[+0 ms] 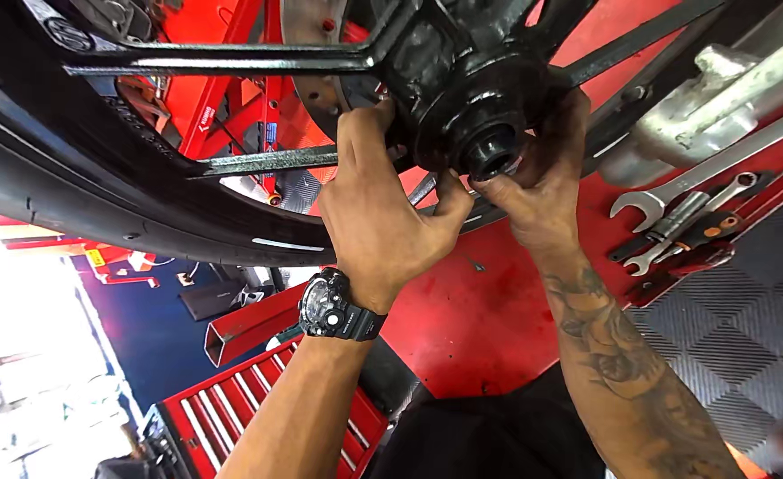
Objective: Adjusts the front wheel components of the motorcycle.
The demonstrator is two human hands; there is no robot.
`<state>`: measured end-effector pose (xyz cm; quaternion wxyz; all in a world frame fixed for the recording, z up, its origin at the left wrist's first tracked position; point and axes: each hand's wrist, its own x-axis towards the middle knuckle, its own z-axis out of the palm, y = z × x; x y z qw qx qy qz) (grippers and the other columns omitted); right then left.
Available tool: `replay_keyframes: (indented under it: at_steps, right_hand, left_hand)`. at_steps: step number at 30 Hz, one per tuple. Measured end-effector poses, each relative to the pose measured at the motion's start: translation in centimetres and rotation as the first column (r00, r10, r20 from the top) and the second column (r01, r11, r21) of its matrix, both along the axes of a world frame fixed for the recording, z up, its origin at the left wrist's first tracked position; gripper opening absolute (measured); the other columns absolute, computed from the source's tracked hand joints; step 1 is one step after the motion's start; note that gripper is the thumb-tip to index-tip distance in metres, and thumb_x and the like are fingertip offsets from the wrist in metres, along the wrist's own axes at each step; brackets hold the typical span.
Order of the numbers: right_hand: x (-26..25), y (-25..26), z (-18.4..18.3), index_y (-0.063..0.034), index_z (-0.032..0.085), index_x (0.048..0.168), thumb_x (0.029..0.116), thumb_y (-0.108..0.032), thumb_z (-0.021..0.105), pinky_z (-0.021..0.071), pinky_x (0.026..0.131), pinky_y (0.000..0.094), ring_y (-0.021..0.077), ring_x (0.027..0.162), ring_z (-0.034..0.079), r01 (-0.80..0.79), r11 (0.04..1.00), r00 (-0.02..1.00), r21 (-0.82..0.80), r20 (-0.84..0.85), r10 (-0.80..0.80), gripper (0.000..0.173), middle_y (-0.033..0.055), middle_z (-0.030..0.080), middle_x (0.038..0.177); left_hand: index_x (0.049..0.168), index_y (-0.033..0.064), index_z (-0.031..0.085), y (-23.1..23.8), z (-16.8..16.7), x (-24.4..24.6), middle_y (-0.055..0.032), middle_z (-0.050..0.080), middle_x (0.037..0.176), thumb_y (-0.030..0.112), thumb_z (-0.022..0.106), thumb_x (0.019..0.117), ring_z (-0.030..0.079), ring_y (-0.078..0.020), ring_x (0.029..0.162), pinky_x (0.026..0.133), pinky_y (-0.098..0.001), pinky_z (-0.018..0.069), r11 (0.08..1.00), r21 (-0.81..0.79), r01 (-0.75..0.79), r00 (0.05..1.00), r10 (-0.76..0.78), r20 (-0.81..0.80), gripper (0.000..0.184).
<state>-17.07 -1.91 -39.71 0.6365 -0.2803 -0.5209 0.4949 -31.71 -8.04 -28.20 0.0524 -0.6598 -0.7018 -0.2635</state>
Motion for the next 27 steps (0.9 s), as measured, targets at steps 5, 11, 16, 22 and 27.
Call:
replay_keyframes:
  at_steps: [5, 11, 16, 22, 27]
  right_hand:
    - [-0.5, -0.2, 0.0, 0.003, 0.037, 0.141, 0.0729, -0.027, 0.091, 0.052, 0.108, 0.043, 0.0256, 0.125, 0.058, 0.066, 0.997, 0.998, -0.026, -0.011, -0.066, 0.092, 0.0157, 0.057, 0.132]
    - [-0.7, -0.3, 0.2, 0.002, 0.038, 0.142, 0.0733, -0.027, 0.091, 0.0519, 0.108, 0.0428, 0.0245, 0.127, 0.057, 0.102, 0.995, 0.995, -0.021, 0.007, -0.102, 0.091, 0.0144, 0.057, 0.133]
    - [-0.7, -0.4, 0.5, 0.0042, 0.038, 0.142, 0.0708, -0.02, 0.093, 0.051, 0.11, 0.0418, 0.0244, 0.128, 0.057, 0.087, 0.996, 0.996, -0.002, -0.023, -0.087, 0.093, 0.0153, 0.057, 0.134]
    - [-1.1, -0.3, 0.6, 0.0028, 0.04, 0.14, 0.0695, -0.023, 0.092, 0.0512, 0.109, 0.0402, 0.0228, 0.127, 0.057, 0.134, 0.991, 0.991, 0.005, -0.005, -0.134, 0.091, 0.0142, 0.057, 0.132]
    - [-1.2, -0.3, 0.7, 0.0038, 0.041, 0.138, 0.0676, -0.022, 0.093, 0.0514, 0.109, 0.0396, 0.0223, 0.126, 0.058, 0.149, 0.989, 0.988, 0.0, -0.03, -0.149, 0.091, 0.0146, 0.059, 0.131]
  left_hand:
    - [0.127, 0.0041, 0.057, 0.5, 0.3, 0.2, -0.0044, 0.067, 0.112, 0.044, 0.074, 0.0769, 0.068, -0.0115, 0.092, 0.069, -0.0369, 0.0588, 1.0, -0.009, 0.007, 1.0, -0.007, -0.003, 0.066]
    - [0.126, 0.0015, 0.056, 0.8, 0.3, -0.7, -0.0066, 0.067, 0.112, 0.043, 0.074, 0.0789, 0.069, -0.0124, 0.092, 0.07, -0.0363, 0.0596, 0.996, -0.012, 0.087, 0.996, -0.087, 0.005, 0.066]
    - [0.135, -0.0018, 0.049, 0.5, 1.0, -1.9, -0.0104, 0.066, 0.118, 0.049, 0.073, 0.0854, 0.067, -0.0122, 0.091, 0.072, -0.0343, 0.0586, 0.975, -0.111, 0.191, 0.982, -0.191, 0.014, 0.075]
    - [0.134, -0.0007, 0.051, 0.5, 1.0, -1.7, -0.0089, 0.064, 0.116, 0.045, 0.075, 0.0859, 0.064, -0.0096, 0.086, 0.071, -0.0303, 0.0568, 0.98, -0.101, 0.174, 0.985, -0.17, 0.04, 0.071]
    - [0.13, 0.0009, 0.053, 0.6, 0.9, -0.9, -0.0067, 0.066, 0.11, 0.042, 0.077, 0.0803, 0.063, -0.0096, 0.083, 0.067, -0.031, 0.0554, 0.991, -0.069, 0.114, 0.993, -0.111, 0.046, 0.069]
